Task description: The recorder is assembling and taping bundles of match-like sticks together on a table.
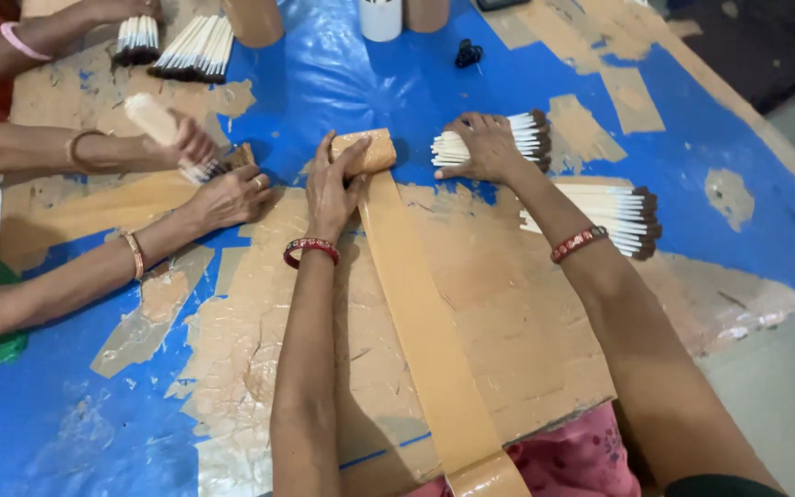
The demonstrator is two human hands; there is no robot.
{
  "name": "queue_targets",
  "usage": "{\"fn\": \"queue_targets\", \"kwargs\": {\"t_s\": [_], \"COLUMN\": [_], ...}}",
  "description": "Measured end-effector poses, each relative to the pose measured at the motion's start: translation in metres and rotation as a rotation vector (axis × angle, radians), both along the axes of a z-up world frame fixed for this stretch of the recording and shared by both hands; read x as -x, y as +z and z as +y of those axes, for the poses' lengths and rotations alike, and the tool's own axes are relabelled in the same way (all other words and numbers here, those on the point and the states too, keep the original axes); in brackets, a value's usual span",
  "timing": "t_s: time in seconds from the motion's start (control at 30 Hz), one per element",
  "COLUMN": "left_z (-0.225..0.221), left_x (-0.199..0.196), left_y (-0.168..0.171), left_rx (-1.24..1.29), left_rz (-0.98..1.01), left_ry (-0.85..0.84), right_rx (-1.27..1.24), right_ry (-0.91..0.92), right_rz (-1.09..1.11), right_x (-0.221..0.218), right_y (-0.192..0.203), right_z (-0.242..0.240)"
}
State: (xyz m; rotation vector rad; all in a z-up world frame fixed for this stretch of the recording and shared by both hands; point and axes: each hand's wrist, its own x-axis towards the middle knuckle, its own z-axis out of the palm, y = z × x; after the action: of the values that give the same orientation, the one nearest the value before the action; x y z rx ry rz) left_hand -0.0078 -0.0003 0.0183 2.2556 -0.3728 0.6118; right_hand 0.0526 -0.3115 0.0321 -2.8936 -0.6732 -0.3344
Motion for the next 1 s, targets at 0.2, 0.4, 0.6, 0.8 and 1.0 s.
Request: {"fn": "queue_targets", "kwargs": {"t_s": [0.2,0.4,0.6,0.8,1.0], "left_z": [-0.003,-0.02,-0.039,-0.047,-0.057], "left_x": [0.013,0.024,0.021,0.068,0.104], "left_y": [0.022,0.023,-0.004,0.004,-0.001], "left_rx": [0.023,-0.025,-0.15,-0.261,-0.577], "left_rz": [-0.085,-0.248,-0.006,0.129,-0.01], "left_ry": [-0.042,0.012,0.339,0.248,0.247], "right_rx": [0.008,-0.007,0.106,0.171,0.021], "right_ry": [-0.009,-0.095,0.023,0.091,0.353], "right_rz": [0.114,0.151,-0.125,-0.141,-0.169], "right_x": [-0.002,0.016,0.068,0.144,0.272], "right_y": [0.001,0.005,0.016,0.031,0.083], "right_z": [-0.002,0.006,0.021,0.024,0.021]}}
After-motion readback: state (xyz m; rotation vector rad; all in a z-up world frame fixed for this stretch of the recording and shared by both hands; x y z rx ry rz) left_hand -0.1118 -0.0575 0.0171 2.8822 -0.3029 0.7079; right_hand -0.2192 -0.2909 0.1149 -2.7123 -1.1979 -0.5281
